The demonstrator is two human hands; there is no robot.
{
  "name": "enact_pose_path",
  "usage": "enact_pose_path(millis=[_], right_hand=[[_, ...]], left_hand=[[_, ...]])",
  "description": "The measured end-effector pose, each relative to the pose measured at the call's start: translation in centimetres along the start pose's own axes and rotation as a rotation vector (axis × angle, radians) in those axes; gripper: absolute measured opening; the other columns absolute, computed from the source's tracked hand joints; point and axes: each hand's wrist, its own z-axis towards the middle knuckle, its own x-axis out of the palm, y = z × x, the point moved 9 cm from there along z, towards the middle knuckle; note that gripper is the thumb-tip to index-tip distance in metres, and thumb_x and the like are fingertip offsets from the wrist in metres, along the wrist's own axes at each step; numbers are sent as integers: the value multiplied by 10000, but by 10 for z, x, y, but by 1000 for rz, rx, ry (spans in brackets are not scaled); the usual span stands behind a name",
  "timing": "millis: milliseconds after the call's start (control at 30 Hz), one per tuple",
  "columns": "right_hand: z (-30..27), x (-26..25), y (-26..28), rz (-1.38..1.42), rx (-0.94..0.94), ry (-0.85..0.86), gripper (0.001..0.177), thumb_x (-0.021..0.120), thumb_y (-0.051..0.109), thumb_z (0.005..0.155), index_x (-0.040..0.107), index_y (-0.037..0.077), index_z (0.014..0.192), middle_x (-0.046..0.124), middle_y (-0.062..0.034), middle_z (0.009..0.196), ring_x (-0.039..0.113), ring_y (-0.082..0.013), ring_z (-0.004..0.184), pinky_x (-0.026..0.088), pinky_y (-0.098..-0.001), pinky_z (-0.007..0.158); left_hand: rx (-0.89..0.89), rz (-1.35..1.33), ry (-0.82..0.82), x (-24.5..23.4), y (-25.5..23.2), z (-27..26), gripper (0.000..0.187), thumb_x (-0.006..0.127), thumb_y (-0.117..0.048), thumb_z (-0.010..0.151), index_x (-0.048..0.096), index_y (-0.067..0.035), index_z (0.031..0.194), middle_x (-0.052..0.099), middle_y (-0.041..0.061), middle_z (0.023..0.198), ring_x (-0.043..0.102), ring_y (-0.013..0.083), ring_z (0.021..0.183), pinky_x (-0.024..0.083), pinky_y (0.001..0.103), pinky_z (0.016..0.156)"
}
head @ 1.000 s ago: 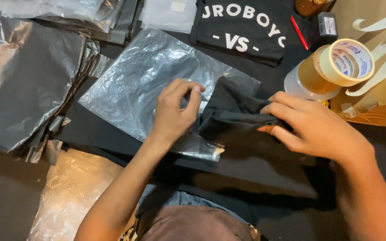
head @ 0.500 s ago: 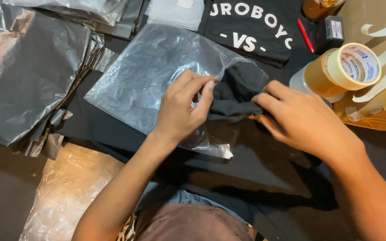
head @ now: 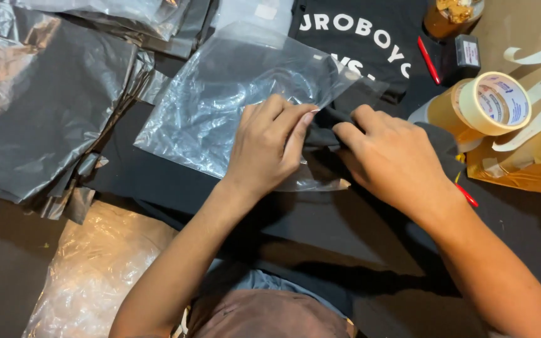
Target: Folding a t-shirt and placing it into a plastic shipping bag, then sealing and labeling the package.
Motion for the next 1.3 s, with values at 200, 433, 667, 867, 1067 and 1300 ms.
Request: enact_pose_path(millis=[200, 433, 667, 867, 1067, 1300], right_hand=[[13, -16, 19, 3, -9, -209, 170, 596, 223, 1032, 613, 65, 1094, 535, -127, 928, 610, -360, 725, 511, -501, 505], [41, 13, 14, 169, 72, -168, 262, 567, 222, 945, 697, 15, 1040, 631, -251, 1256, 614, -499, 719, 503, -603, 539], [47, 34, 25, 286, 14, 14, 352, 611, 304, 850, 685, -19, 969, 662, -245, 931, 631, -460, 878, 491, -541, 744], [47, 53, 19, 300, 59, 142, 401, 615, 379, 900, 739, -1, 866, 689, -232, 884, 674, -458, 971, 519, -525, 855], [72, 44, 31, 406, -92, 50, 268, 540, 240, 953, 673, 30, 1051, 632, -196, 1024, 634, -402, 1026, 503, -504, 912], [101, 75, 25, 649, -242, 54, 523, 552, 248, 973, 477, -3, 1426, 480, -125, 1383, 461, -275, 1328, 305, -433, 1219]], left_hand=[[89, -43, -14, -9, -21, 12, 159, 573, -152, 1043, 697, -107, 1133, 585, 16, 908, 599, 233, 819, 383, 398, 805], [142, -237, -85, -26, -35, 16, 162, 556, -119, 1064, 703, -71, 1112, 663, 29, 931, 635, 194, 860, 383, 345, 860], [74, -66, -93, -11, -2, 2, 163, 580, -199, 1049, 711, -133, 1120, 590, 7, 866, 633, 213, 806, 409, 369, 875], [115, -41, -169, -3, -5, -3, 154, 598, -241, 1036, 711, -148, 1084, 537, 14, 811, 628, 240, 758, 440, 373, 893], [149, 13, -226, -7, -10, 7, 176, 567, -265, 1047, 701, -159, 1086, 515, 10, 819, 593, 231, 758, 434, 371, 913], [238, -44, -65, -23, -32, 16, 91, 620, -118, 1008, 684, -82, 1062, 568, 73, 899, 563, 292, 831, 408, 427, 909]])
